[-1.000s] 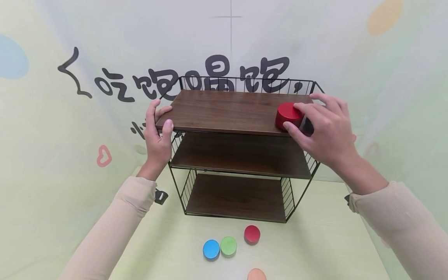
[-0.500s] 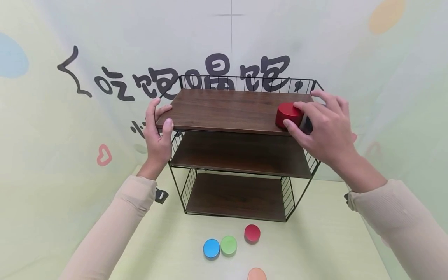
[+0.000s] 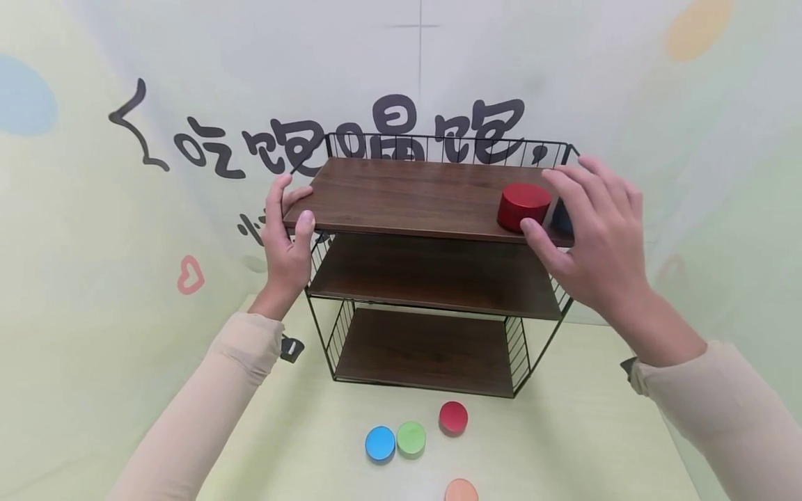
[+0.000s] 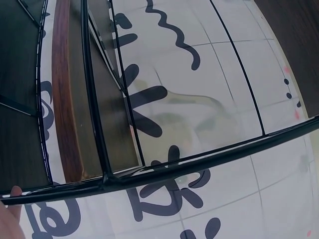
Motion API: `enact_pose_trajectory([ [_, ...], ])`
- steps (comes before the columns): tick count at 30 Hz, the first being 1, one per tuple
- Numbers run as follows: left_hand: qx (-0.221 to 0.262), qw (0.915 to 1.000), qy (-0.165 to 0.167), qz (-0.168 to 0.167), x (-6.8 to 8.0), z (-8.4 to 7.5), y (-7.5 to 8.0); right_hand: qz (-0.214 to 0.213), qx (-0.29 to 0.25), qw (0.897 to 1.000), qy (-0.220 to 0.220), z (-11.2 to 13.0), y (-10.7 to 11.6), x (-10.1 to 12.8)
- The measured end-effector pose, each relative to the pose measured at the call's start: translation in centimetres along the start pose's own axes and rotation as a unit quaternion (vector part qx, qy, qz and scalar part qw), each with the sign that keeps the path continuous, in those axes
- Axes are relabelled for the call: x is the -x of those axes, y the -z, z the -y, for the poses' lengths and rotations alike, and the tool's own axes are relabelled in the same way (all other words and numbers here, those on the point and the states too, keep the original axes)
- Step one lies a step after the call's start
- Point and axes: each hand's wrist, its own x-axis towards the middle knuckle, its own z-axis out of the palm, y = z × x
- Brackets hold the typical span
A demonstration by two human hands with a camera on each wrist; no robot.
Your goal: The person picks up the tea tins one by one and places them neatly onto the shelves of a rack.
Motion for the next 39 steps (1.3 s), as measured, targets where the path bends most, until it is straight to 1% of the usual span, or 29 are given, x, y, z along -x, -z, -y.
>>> enact_pose_trajectory([
  [4,-0.006,1.0000,0.003,0.001,0.0,0.0,0.0,-0.055,-0.016,0.998,-0.004,1.2,0.2,0.5],
  [8,-0.007,1.0000,0.006,0.003,0.0,0.2,-0.1,-0.104,-0.033,0.994,0.000,1.9,0.4,1.1],
  [14,-0.007,1.0000,0.001,-0.002,0.0,0.5,-0.2,-0.181,-0.073,0.981,0.011,2.0,0.4,2.4],
  [16,-0.010,0.9999,0.000,-0.004,-0.1,0.4,-0.2,-0.198,-0.082,0.977,0.018,2.0,0.4,3.0],
  [19,-0.014,0.9999,-0.001,-0.003,-0.1,0.1,-0.2,-0.209,-0.084,0.974,0.032,2.2,0.3,4.2],
  [22,-0.014,0.9999,-0.005,-0.004,-0.1,0.1,-0.2,-0.206,-0.092,0.973,0.049,2.4,0.2,5.4],
  [26,-0.016,0.9998,-0.010,-0.006,-0.2,0.1,-0.3,-0.188,-0.113,0.973,0.066,2.5,-0.2,7.2],
  [29,-0.018,0.9998,-0.010,-0.006,-0.2,0.1,-0.3,-0.152,-0.122,0.977,0.083,2.4,-0.8,8.8],
  [32,-0.018,0.9998,-0.008,-0.006,-0.2,0.1,-0.3,-0.103,-0.126,0.982,0.097,2.2,-1.4,10.7],
  [34,-0.019,0.9998,-0.007,-0.006,-0.1,0.1,-0.3,-0.079,-0.131,0.983,0.103,2.2,-1.9,11.9],
  [36,-0.019,0.9998,-0.007,-0.006,-0.1,0.1,-0.3,-0.063,-0.134,0.984,0.102,2.2,-2.2,13.0],
  [39,-0.018,0.9998,-0.007,-0.005,-0.2,0.1,-0.3,-0.053,-0.141,0.984,0.096,2.3,-2.8,14.4],
])
